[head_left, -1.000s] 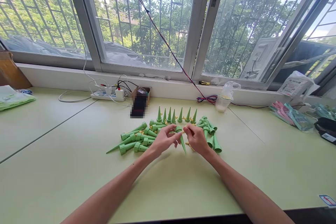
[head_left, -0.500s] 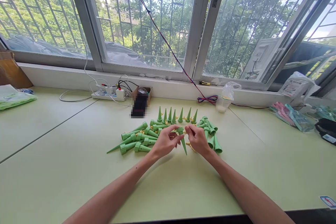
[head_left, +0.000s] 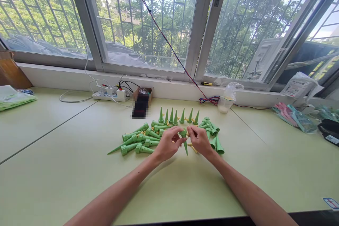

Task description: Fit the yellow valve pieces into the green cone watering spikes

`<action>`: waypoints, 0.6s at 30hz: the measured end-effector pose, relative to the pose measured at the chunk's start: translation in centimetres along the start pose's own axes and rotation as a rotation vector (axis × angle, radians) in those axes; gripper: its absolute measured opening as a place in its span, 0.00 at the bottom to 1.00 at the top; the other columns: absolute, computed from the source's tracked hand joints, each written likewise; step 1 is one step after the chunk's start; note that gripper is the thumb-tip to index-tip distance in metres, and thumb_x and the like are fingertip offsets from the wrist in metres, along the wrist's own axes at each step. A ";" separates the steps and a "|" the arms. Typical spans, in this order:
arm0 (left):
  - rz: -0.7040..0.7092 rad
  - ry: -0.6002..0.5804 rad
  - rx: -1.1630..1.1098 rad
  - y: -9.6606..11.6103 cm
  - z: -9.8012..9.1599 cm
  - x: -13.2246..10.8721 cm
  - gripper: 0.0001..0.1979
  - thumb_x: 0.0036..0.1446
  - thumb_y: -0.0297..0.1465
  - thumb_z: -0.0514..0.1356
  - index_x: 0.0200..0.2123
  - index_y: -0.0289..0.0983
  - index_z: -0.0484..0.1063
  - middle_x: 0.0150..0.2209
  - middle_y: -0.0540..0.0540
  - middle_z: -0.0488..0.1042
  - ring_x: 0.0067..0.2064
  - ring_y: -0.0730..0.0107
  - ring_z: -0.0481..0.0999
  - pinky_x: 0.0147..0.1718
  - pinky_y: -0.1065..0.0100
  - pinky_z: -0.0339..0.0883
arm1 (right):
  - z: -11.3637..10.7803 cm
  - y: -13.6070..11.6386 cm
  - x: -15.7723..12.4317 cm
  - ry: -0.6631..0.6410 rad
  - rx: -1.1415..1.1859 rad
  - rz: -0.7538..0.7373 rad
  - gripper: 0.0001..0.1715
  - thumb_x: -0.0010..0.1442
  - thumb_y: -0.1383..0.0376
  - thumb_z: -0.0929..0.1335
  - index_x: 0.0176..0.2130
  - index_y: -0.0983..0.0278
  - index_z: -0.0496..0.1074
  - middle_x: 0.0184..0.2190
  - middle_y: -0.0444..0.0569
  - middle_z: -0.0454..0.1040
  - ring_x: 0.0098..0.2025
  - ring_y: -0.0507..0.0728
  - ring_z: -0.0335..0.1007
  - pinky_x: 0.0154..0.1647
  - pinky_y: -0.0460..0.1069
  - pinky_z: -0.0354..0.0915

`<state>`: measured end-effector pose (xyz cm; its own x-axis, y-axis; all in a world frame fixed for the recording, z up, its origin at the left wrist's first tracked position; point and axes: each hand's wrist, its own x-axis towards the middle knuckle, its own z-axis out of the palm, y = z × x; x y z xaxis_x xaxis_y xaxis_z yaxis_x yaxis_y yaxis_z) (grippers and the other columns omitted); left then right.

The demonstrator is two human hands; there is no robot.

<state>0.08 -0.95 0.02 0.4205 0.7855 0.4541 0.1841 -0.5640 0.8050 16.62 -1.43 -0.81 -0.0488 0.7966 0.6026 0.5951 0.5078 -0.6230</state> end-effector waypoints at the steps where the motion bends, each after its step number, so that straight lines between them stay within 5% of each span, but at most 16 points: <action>1: 0.005 0.002 0.003 0.0 0.0 0.0 0.09 0.56 0.35 0.60 0.39 0.38 0.71 0.34 0.48 0.69 0.26 0.75 0.71 0.26 0.72 0.67 | 0.0 0.0 0.0 0.001 -0.005 0.000 0.23 0.66 0.59 0.59 0.21 0.61 0.53 0.15 0.40 0.54 0.20 0.50 0.49 0.22 0.46 0.48; 18: 0.039 -0.021 0.021 0.5 0.1 -0.2 0.08 0.56 0.35 0.60 0.38 0.38 0.71 0.36 0.46 0.69 0.28 0.75 0.71 0.28 0.72 0.70 | -0.2 0.0 0.2 -0.049 0.031 0.032 0.24 0.63 0.61 0.60 0.19 0.62 0.47 0.16 0.38 0.46 0.20 0.49 0.44 0.22 0.46 0.46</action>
<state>0.20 -1.44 0.30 0.4463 0.7575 0.4765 0.1857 -0.5992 0.7787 16.82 -1.31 -0.59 -0.0693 0.8274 0.5573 0.5717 0.4907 -0.6575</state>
